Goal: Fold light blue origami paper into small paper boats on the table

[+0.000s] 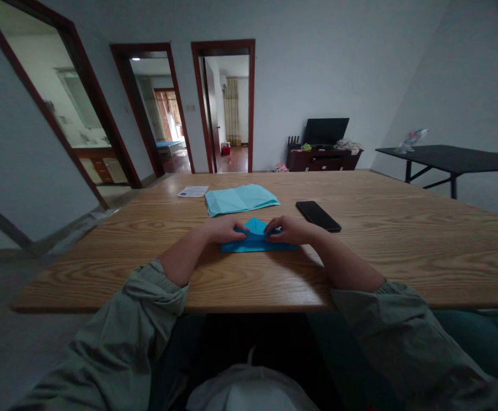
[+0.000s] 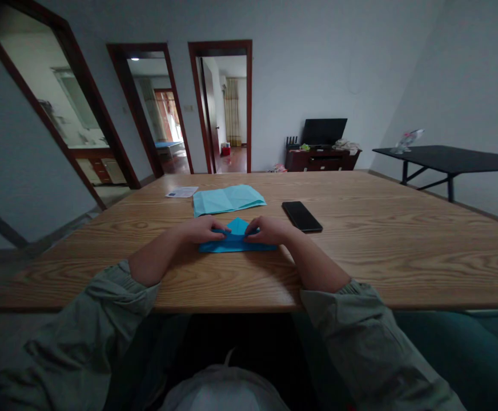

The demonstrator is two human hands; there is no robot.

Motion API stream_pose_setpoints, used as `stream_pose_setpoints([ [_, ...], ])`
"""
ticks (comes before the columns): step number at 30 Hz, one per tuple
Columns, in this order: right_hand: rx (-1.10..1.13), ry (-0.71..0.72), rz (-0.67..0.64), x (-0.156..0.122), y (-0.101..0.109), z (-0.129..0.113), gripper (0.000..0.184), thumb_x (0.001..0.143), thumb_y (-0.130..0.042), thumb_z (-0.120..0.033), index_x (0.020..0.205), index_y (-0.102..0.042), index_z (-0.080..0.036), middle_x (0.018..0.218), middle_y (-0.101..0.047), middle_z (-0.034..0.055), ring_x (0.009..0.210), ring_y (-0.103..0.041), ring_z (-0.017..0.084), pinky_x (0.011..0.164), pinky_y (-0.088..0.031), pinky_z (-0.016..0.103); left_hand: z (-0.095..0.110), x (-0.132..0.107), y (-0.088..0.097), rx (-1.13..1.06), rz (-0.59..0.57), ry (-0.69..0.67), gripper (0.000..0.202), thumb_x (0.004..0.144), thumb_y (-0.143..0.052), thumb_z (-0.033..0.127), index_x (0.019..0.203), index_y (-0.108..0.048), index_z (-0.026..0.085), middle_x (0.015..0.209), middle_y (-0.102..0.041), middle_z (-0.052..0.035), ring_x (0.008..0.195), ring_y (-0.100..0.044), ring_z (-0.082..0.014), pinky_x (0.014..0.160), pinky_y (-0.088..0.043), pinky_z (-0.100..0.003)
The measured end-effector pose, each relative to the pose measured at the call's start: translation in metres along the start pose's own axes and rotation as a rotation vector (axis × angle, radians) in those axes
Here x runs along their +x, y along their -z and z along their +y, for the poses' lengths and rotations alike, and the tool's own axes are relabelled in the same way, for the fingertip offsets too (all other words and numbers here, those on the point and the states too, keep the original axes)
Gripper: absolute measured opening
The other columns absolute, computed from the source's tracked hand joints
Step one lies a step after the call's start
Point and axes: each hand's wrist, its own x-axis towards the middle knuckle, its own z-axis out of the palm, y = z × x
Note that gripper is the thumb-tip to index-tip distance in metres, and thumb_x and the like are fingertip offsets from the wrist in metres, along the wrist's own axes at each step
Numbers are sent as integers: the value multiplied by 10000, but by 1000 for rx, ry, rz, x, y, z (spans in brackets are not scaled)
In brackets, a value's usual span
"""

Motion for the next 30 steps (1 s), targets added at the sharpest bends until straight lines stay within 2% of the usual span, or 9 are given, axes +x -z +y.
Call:
stream_pose_setpoints([
  [2, -8, -69, 34, 2, -2, 3, 352, 756, -586, -507, 948, -725, -247, 904, -701, 22, 776, -609, 184, 678, -449, 265, -1, 0, 0, 10, 41, 13, 370, 778, -532, 440, 1021, -695, 214, 875, -698, 24, 775, -598, -154, 710, -431, -219],
  [6, -15, -135, 76, 6, -5, 9, 376, 786, -533, -516, 898, -721, -211, 740, -686, 13, 653, -578, 153, 565, -404, 242, -4, 2, -2, -13, 129, -22, 383, 769, -537, 438, 1026, -683, 194, 885, -683, -11, 776, -582, -161, 681, -423, -228],
  [10, -20, -102, 125, 7, -7, 11, 307, 772, -572, -449, 917, -711, -217, 820, -700, 14, 690, -585, 149, 589, -403, 237, -9, 4, -5, -5, 139, 24, 409, 757, -555, 440, 1080, -659, 212, 872, -661, -16, 768, -585, -155, 664, -421, -225],
  [15, -67, -149, 184, 8, -9, 13, 257, 766, -589, -408, 906, -706, -227, 866, -696, 31, 747, -601, 166, 607, -415, 240, -15, 6, -8, 28, 156, 62, 423, 770, -551, 503, 1096, -648, 251, 949, -654, -24, 824, -598, -169, 712, -433, -246],
  [18, -75, -130, 202, 8, -11, 14, 222, 770, -590, -372, 892, -702, -224, 905, -690, 38, 797, -605, 174, 662, -432, 246, -17, 7, -9, 13, 160, 60, 574, 677, -643, 567, 1151, -616, 244, 1064, -639, -38, 927, -593, -195, 778, -445, -257],
  [21, -37, -115, 210, 7, -13, 14, 312, 749, -621, -402, 1007, -665, -233, 975, -677, 38, 835, -607, 178, 706, -448, 256, -16, 5, -9, -25, 150, 40, 732, 589, -703, 598, 1206, -573, 226, 1188, -599, -52, 1028, -571, -219, 844, -444, -263],
  [25, 37, -124, 221, 7, -16, 13, 575, 682, -679, -492, 1184, -570, -234, 1065, -651, 57, 910, -603, 200, 760, -466, 285, -14, 3, -9, -56, 178, 78, 721, 608, -703, 571, 1229, -557, 235, 1187, -606, -55, 1040, -575, -227, 856, -445, -271],
  [30, -37, -118, 246, 11, -18, 9, 476, 711, -649, -482, 1101, -626, -211, 1076, -639, 81, 936, -593, 221, 824, -449, 311, -18, 4, -12, -89, 191, 134, 672, 647, -672, 563, 1237, -553, 263, 1152, -626, -54, 1016, -592, -227, 823, -454, -273],
])
